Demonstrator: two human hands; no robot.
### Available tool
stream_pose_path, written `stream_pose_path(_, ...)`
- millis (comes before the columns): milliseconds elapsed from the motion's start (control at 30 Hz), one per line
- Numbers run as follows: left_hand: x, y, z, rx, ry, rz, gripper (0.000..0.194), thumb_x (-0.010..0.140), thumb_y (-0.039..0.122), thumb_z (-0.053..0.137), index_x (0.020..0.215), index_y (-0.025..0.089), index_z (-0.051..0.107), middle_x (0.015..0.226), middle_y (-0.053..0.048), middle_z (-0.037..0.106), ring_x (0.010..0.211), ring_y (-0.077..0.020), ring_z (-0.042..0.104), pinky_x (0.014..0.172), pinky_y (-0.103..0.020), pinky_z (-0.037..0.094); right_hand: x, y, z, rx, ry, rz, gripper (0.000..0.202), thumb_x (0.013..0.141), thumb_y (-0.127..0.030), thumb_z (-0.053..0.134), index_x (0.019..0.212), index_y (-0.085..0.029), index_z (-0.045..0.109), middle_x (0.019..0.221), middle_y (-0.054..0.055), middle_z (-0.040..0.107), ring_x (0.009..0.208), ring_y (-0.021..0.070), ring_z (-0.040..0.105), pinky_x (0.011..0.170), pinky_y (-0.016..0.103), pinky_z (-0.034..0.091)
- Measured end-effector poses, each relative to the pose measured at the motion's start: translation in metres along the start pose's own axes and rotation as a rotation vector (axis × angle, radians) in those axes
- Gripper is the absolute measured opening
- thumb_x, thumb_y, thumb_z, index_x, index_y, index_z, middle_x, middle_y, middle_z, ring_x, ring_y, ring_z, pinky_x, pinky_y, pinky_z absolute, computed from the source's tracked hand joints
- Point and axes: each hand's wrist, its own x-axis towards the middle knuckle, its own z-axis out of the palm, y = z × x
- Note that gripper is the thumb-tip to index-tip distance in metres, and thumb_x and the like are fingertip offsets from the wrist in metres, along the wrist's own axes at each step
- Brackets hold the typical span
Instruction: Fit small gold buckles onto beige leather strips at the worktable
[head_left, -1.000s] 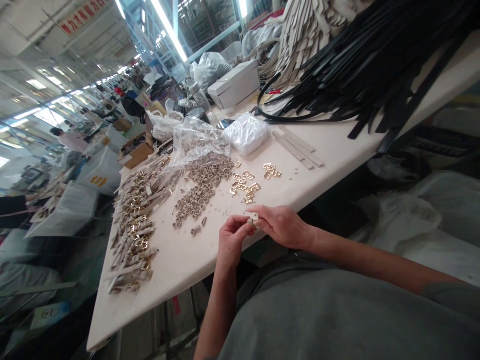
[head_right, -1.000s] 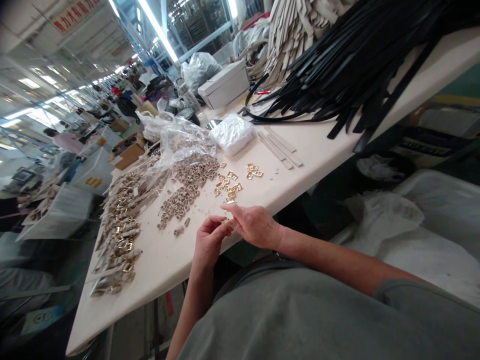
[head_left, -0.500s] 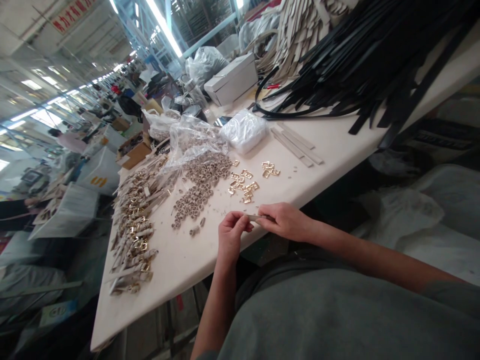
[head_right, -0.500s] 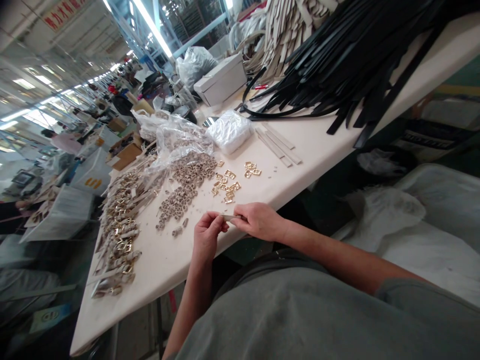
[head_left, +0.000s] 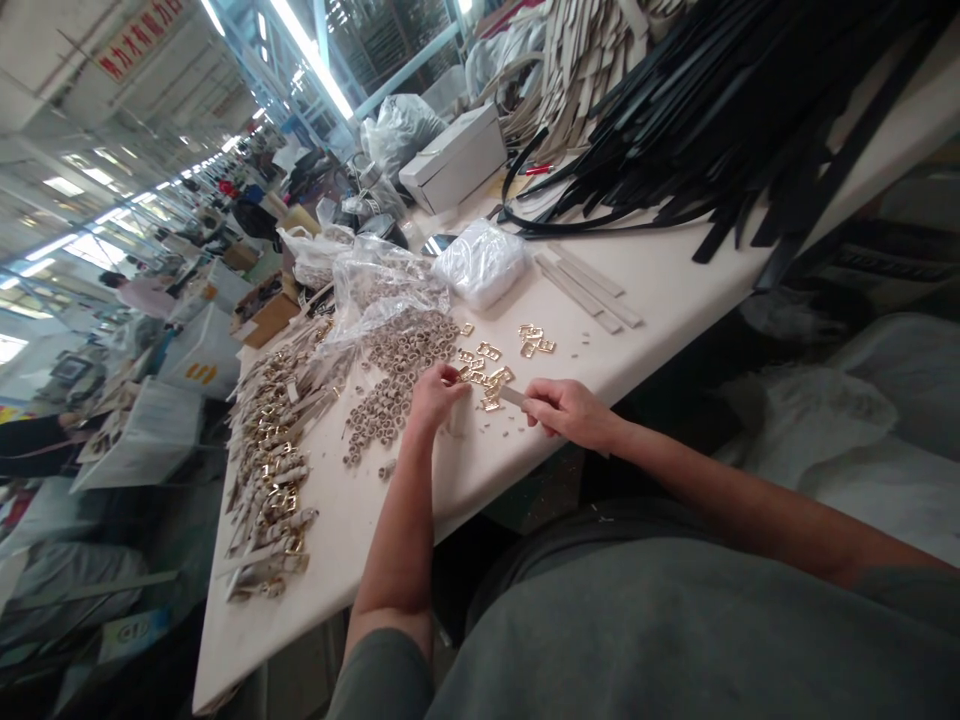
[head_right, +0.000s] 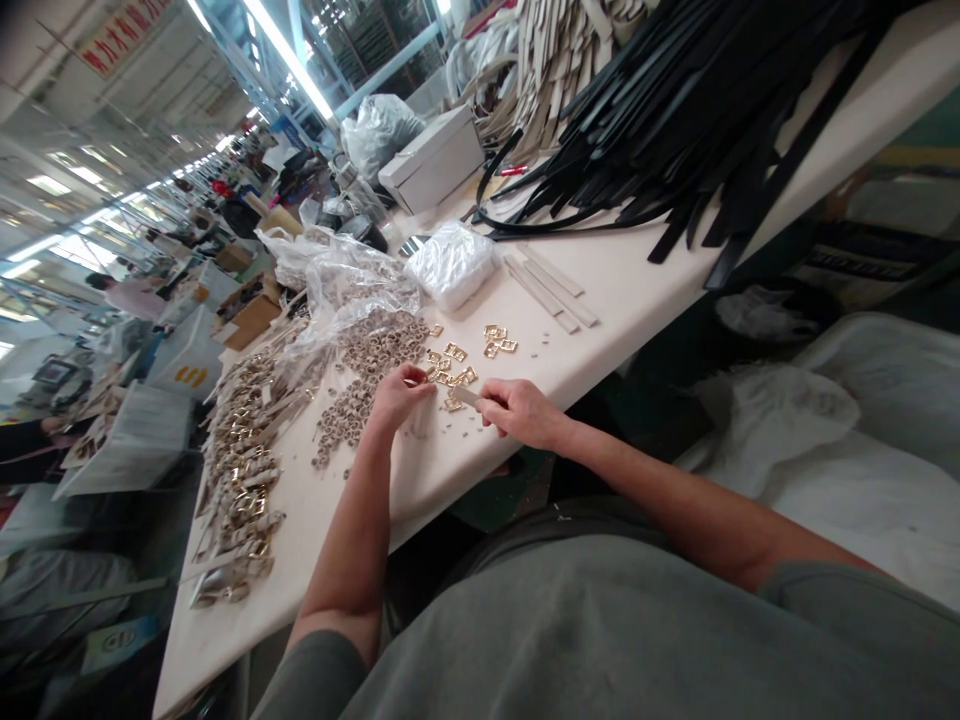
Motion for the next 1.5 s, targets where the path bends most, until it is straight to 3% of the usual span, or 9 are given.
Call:
stream_pose_path(167,0.005,-0.003,0.0,-0.03,-0.019,0.004,0.011,0.063,0.021,0.076,0.069,0.019,0.067,0.064,0.002,0.062,0.062,-0.0143,0.055,0.065,-0.028,0.042,0.0,0.001,-0.001,0.004,-0.01,-0.014,0.024,0.087,-0.036,0.051,0.07,-0.02,0.057,0.05,-0.005,0.053,0.046,0.0103,0.049,0.051,0.023,0.037)
stream_pose_path(267,-0.002,-0.005,0.002,-0.226,0.011,-0.045,0.009,0.066,0.024,0.075,0.07,0.018,0.07,0.062,0.001,0.063,0.06,-0.0137,0.056,0.064,-0.028,0.044,0.0,0.001,-0.001,0.002,-0.016,-0.016,0.025,0.087,-0.037,0.051,0.071,-0.019,0.058,0.05,-0.004,0.053,0.046,0.0103,0.049,0.051,0.023,0.037)
stream_pose_path(367,-0.015,-0.007,0.003,-0.461,0.027,-0.12,0.02,0.065,0.033,0.077,0.075,0.017,0.072,0.064,-0.001,0.066,0.058,-0.0135,0.06,0.064,-0.028,0.049,0.0,-0.001,-0.001,0.0,-0.015,-0.01,0.025,0.087,-0.038,0.052,0.07,-0.02,0.057,0.049,-0.005,0.053,0.045,0.0102,0.048,0.05,0.023,0.037)
stream_pose_path(567,-0.047,-0.005,-0.005,-0.644,0.126,-0.165,0.037,0.065,0.048,0.079,0.086,0.017,0.075,0.081,-0.005,0.072,0.066,-0.0136,0.065,0.059,-0.024,0.048,-0.001,-0.003,-0.002,0.015,-0.011,0.012,0.026,0.086,-0.04,0.054,0.071,-0.02,0.058,0.05,-0.004,0.054,0.047,0.0107,0.051,0.052,0.024,0.039)
stream_pose_path(667,-0.061,-0.003,-0.009,-0.64,0.214,-0.15,0.035,0.064,0.046,0.081,0.085,0.018,0.077,0.072,-0.002,0.069,0.057,-0.0099,0.058,0.051,-0.021,0.041,0.0,-0.002,-0.002,0.033,-0.014,0.02,0.027,0.086,-0.042,0.055,0.071,-0.02,0.058,0.051,-0.004,0.054,0.047,0.0107,0.051,0.052,0.024,0.04)
stream_pose_path(800,-0.077,0.003,-0.008,-0.89,0.154,-0.18,0.037,0.062,0.044,0.084,0.086,0.017,0.076,0.063,0.002,0.063,0.053,-0.0059,0.053,0.05,-0.018,0.04,0.002,-0.001,-0.001,0.064,-0.022,0.026,0.027,0.085,-0.043,0.057,0.072,-0.019,0.058,0.057,-0.003,0.059,0.048,0.0097,0.051,0.051,0.023,0.041)
stream_pose_path(1033,-0.096,0.016,0.003,-1.251,0.101,-0.383,0.031,0.067,0.036,0.085,0.089,0.018,0.071,0.072,0.001,0.067,0.066,-0.0085,0.067,0.054,-0.015,0.048,-0.001,-0.006,0.007,0.139,-0.05,0.061,0.029,0.083,-0.046,0.06,0.076,-0.018,0.059,0.069,0.0,0.065,0.049,0.009,0.052,0.05,0.023,0.042)
stream_pose_path(1300,-0.102,0.019,0.01,-1.386,0.129,-0.435,0.019,0.077,0.018,0.077,0.094,0.02,0.069,0.085,0.0,0.071,0.071,-0.0057,0.067,0.058,-0.011,0.048,-0.008,-0.019,0.018,0.071,-0.1,-0.015,0.027,0.087,-0.042,0.057,0.072,-0.019,0.058,0.052,-0.004,0.055,0.046,0.0097,0.049,0.048,0.022,0.038)
stream_pose_path(1500,-0.106,0.02,0.016,-1.371,0.169,-0.36,0.019,0.077,0.024,0.079,0.091,0.017,0.07,0.085,-0.001,0.072,0.064,-0.0037,0.064,0.056,-0.011,0.047,-0.013,-0.023,0.024,0.004,-0.105,-0.038,0.026,0.088,-0.039,0.055,0.071,-0.019,0.057,0.059,-0.003,0.058,0.049,0.0099,0.052,0.052,0.023,0.04)
